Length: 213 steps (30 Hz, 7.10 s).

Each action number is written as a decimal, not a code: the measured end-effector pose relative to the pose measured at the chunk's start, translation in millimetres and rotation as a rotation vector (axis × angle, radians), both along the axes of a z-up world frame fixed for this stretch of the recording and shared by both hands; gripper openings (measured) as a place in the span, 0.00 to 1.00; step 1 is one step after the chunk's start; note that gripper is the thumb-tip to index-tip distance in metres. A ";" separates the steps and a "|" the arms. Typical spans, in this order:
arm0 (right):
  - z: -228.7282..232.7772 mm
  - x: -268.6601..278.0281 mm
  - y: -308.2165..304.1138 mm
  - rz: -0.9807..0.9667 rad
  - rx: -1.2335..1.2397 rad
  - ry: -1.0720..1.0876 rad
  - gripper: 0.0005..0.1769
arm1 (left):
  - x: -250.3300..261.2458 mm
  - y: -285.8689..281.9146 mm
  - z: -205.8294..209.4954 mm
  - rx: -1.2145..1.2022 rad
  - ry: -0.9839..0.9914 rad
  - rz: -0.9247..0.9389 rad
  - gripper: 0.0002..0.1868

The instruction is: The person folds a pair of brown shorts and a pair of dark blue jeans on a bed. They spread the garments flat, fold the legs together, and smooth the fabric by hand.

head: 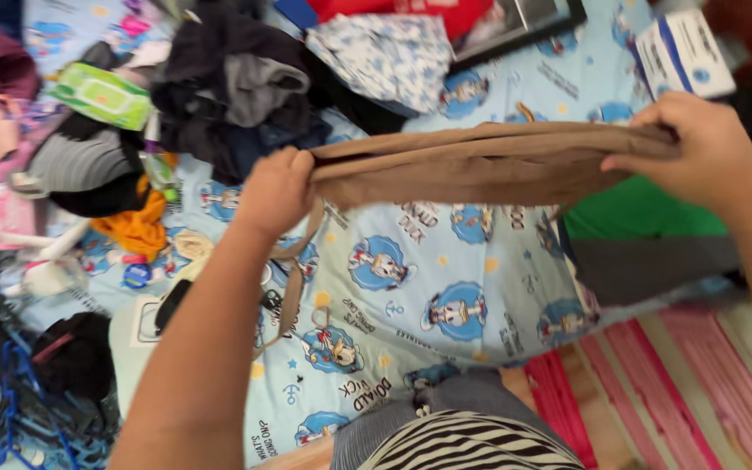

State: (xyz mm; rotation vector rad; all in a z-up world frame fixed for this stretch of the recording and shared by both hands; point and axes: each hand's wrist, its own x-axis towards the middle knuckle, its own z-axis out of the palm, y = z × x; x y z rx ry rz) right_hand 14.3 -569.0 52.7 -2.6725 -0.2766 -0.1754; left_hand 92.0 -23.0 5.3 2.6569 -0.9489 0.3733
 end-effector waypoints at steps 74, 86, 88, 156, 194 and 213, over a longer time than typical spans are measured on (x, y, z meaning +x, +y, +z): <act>-291.3 -172.3 233.7 -0.409 -0.119 0.056 0.33 | -10.4 -52.0 -271.2 -0.206 0.398 0.679 0.25; -334.3 -178.4 225.7 -0.272 -0.272 0.332 0.43 | 14.4 -34.3 -290.6 -0.205 0.656 0.783 0.18; -334.2 -178.8 226.3 -0.272 -0.251 0.314 0.43 | 5.7 -33.9 -283.5 -0.140 0.621 0.773 0.25; -321.8 -231.5 64.1 -0.078 0.891 1.327 0.42 | -307.7 -154.9 -269.4 -0.196 0.582 -0.032 0.33; -342.7 -16.7 193.3 0.234 0.248 0.514 0.19 | -307.6 -94.1 -288.9 -1.540 0.893 1.277 0.23; -300.4 -48.3 216.4 -0.021 0.161 0.354 0.14 | -298.6 -102.2 -274.7 -0.942 0.645 1.602 0.20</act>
